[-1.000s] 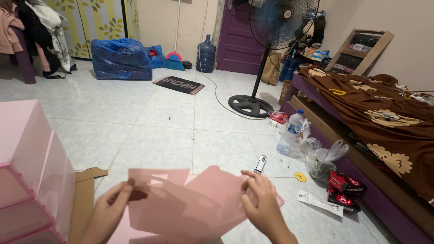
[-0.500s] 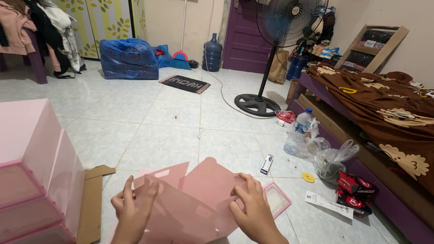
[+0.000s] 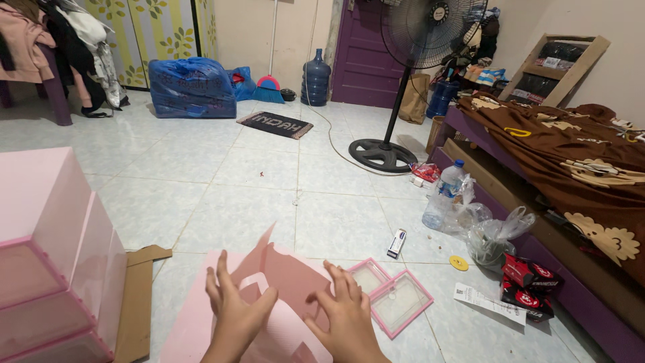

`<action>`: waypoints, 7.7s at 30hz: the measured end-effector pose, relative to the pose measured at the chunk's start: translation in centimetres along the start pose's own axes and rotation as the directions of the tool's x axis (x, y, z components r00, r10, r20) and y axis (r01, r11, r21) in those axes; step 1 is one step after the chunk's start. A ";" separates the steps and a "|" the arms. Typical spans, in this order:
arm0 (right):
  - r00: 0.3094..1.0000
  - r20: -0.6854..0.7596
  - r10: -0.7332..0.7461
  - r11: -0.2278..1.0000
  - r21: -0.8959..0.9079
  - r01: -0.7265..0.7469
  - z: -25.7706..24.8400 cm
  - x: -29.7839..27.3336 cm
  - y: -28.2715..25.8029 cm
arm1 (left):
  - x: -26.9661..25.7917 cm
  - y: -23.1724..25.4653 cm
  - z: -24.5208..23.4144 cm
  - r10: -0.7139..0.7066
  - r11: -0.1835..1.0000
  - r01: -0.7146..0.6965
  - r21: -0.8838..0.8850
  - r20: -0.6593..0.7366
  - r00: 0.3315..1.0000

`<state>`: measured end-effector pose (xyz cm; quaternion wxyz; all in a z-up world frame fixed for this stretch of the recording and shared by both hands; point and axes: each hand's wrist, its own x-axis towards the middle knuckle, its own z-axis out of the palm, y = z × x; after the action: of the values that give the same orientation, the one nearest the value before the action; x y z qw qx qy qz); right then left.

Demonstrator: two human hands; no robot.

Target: The person assembles a pink plastic storage unit by hand, snapping together clear panels and pink frames to form a box. They then place the completed unit on top of a stack of similar units.

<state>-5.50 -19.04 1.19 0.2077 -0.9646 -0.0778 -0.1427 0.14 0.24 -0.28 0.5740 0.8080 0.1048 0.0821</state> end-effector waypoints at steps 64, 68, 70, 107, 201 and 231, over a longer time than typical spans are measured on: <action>0.933 0.078 0.351 -0.236 0.972 0.007 -13.2 -0.1 5.5 | -4.4 11.9 -1.0 0.771 0.440 -0.859 0.261 0.381 0.511; 0.925 -0.039 0.377 -0.065 0.996 0.068 -16.3 -0.6 8.3 | -6.6 16.0 0.0 0.670 0.642 -0.746 0.175 0.345 0.657; 0.943 -0.158 0.294 0.101 0.986 0.133 -16.4 -1.4 10.7 | -7.4 17.8 0.4 0.585 0.716 -0.670 0.194 0.356 0.729; 0.870 -0.199 0.452 0.278 0.958 0.075 -18.7 2.6 6.4 | -6.0 15.9 -12.2 0.280 0.960 -0.277 -0.043 0.124 0.952; 0.929 -0.344 0.139 0.685 0.711 0.161 -9.5 9.7 6.8 | 6.4 3.3 -7.0 0.433 0.833 -0.489 -0.260 -0.243 0.868; 0.794 0.462 0.396 0.078 0.844 -0.530 14.1 9.0 20.0 | 13.2 -18.2 0.4 0.157 0.913 -0.191 -0.361 -0.124 0.980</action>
<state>10.60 -30.25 -15.93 0.7724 -0.6139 0.1509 0.0617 11.61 9.23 -17.47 0.7014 0.6862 0.0413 0.1883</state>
